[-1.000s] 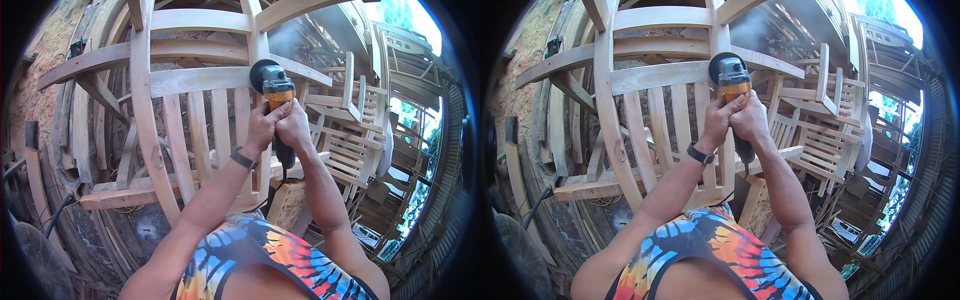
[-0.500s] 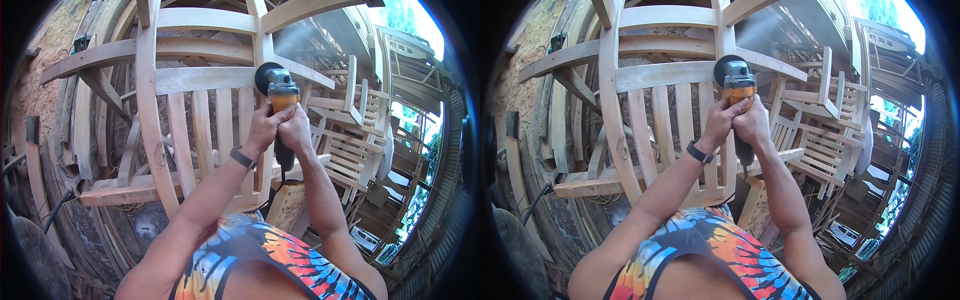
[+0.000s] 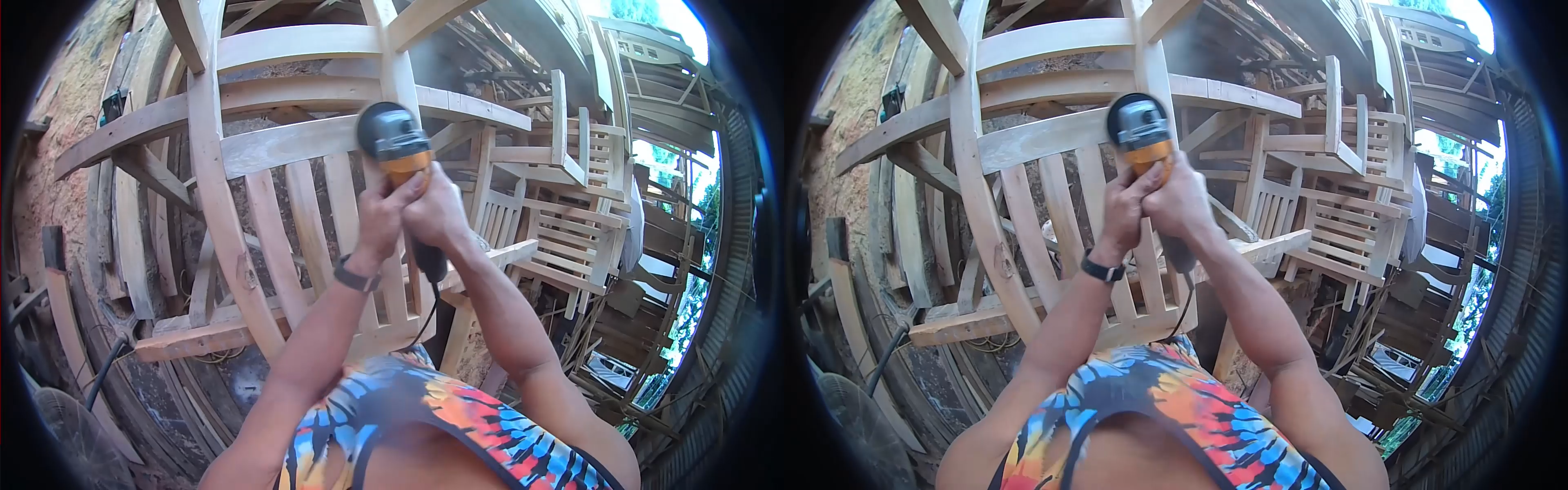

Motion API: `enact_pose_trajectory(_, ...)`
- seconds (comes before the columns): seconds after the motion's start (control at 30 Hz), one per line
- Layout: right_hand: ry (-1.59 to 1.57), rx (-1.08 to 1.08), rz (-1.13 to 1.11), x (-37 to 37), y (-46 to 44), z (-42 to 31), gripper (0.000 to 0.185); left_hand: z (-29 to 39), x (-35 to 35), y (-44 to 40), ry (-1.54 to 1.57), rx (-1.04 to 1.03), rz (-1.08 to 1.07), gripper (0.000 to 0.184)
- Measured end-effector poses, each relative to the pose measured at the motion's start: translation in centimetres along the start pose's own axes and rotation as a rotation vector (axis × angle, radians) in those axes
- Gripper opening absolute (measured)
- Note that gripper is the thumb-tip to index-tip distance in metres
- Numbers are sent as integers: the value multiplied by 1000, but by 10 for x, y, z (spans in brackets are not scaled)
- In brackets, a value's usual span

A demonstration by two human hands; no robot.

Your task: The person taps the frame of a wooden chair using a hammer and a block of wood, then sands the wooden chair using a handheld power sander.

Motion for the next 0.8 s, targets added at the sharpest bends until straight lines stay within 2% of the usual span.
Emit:
enact_pose_trajectory(0.07,-6,-43,74,27,-4,18,36,-16,-30,-15,-2,39,-117,33)
enact_pose_trajectory(0.17,-52,-19,146,58,-4,27,31,-31,-64,-22,23,69,-175,35)
enact_pose_trajectory(0.27,13,15,172,68,-2,22,31,-22,-71,-19,-103,-30,-194,33)
enact_pose_trajectory(0.67,-41,-44,48,39,-14,8,37,-7,-42,-23,-59,-25,-107,35)
enact_pose_trajectory(0.8,74,-4,55,34,-17,3,39,-6,-37,-23,12,-23,-88,34)
Point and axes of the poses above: each hand's wrist, its own y-axis away from the middle knuckle, its own x-axis out of the back of the hand, z = x × y, the point moved 6 cm from there along -y, towards the middle knuckle, and after that the axes turned 3 degrees about -x, right-handed, at the moved point
